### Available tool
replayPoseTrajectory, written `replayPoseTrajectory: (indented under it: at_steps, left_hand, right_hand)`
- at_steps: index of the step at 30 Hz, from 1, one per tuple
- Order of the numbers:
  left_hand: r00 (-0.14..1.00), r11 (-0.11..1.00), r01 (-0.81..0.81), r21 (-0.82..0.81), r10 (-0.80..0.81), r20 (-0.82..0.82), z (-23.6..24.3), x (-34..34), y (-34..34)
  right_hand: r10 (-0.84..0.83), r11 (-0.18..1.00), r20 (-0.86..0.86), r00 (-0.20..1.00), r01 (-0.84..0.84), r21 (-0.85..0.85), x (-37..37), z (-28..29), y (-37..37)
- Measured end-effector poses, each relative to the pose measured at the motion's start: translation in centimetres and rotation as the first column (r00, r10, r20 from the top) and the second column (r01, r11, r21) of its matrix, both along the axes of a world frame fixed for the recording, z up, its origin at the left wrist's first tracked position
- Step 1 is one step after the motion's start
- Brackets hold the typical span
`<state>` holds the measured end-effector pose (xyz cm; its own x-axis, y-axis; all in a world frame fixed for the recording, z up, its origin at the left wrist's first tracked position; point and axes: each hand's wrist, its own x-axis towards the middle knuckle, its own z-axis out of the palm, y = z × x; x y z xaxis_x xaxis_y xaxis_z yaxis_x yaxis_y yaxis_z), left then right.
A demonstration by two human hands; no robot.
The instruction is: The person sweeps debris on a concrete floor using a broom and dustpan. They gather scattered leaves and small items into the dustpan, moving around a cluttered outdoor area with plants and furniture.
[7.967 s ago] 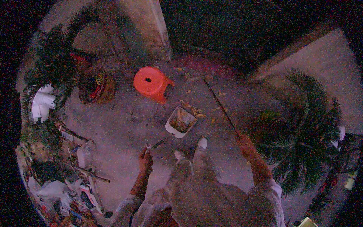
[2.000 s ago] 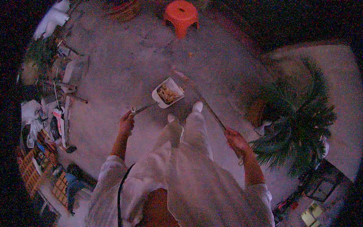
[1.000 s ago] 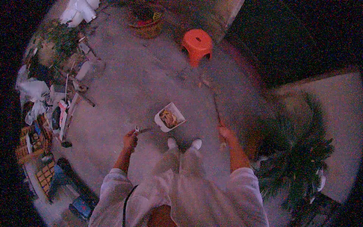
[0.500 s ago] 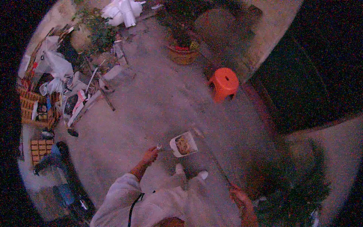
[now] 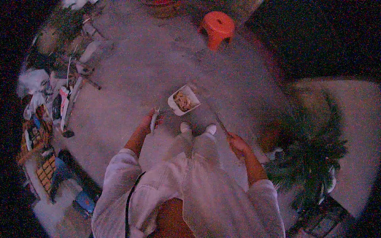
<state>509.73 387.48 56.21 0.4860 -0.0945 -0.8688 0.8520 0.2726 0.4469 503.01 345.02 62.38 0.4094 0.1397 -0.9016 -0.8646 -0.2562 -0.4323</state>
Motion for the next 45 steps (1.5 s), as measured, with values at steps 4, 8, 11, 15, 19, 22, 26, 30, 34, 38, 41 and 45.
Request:
replayPoseTrajectory:
  at_steps: [4, 8, 11, 15, 19, 22, 26, 30, 34, 38, 41, 45]
  left_hand:
    - [0.974, 0.946, -0.219, -0.237, 0.201, -0.100, -0.1, 0.4, -0.7]
    - [0.966, 0.954, -0.232, -0.189, 0.203, -0.162, -0.6, 1.8, -0.4]
    - [0.930, 0.887, -0.320, -0.333, 0.228, -0.288, -0.4, 2.2, -0.1]
    - [0.992, 0.976, -0.096, -0.195, 0.078, -0.099, 0.8, 0.3, -0.3]
    - [0.979, 0.971, -0.198, -0.136, 0.190, -0.068, 2.9, -4.3, -1.0]
    - [0.955, 0.946, -0.261, -0.193, 0.224, -0.193, 5.0, -7.9, -1.5]
    - [0.925, 0.912, -0.350, -0.212, 0.302, -0.229, 9.0, -11.2, -1.9]
    - [0.994, 0.983, 0.110, 0.149, -0.108, -0.021, 11.6, -12.7, -1.4]
    - [0.995, 0.994, 0.018, 0.106, -0.007, -0.096, 10.5, -13.2, 0.1]
    - [0.987, 0.998, -0.060, -0.011, 0.058, -0.153, 7.1, -13.0, 2.6]
    - [0.956, 0.984, -0.150, -0.091, 0.122, -0.266, 5.5, -12.8, 4.6]
    - [0.981, 0.995, 0.086, -0.048, -0.093, -0.168, 5.3, -12.0, 6.9]
  right_hand:
    - [-0.163, 0.986, -0.111, 0.980, 0.165, 0.012, -3.4, 7.2, -1.5]
    - [0.029, 0.998, -0.057, 0.998, -0.032, -0.063, -4.0, 8.8, -0.5]
    - [0.337, 0.899, 0.196, 0.921, -0.252, -0.358, -2.9, 4.5, 0.6]
    - [0.484, 0.824, 0.413, 0.771, -0.243, -0.512, 1.4, -3.0, 0.6]
    - [0.481, 0.858, 0.446, 0.754, -0.301, -0.417, 7.3, -7.4, 0.7]
    - [0.515, 0.794, 0.259, 0.817, -0.341, -0.503, 8.2, -7.1, 0.2]
    - [0.554, 0.769, 0.200, 0.808, -0.403, -0.497, 3.3, -4.6, -1.9]
    - [0.501, 0.817, 0.214, 0.839, -0.377, -0.435, -5.2, -1.6, -5.5]
    - [0.232, 0.947, 0.085, 0.969, -0.206, -0.245, -11.1, 2.0, -8.7]
    - [0.103, 0.958, 0.202, 0.974, -0.043, -0.283, -12.6, 3.6, -7.5]
    - [0.059, 0.938, 0.212, 0.975, 0.019, -0.347, -10.3, 1.9, -4.5]
    - [0.135, 0.953, 0.271, 0.953, -0.050, -0.298, -7.1, -1.0, 0.3]
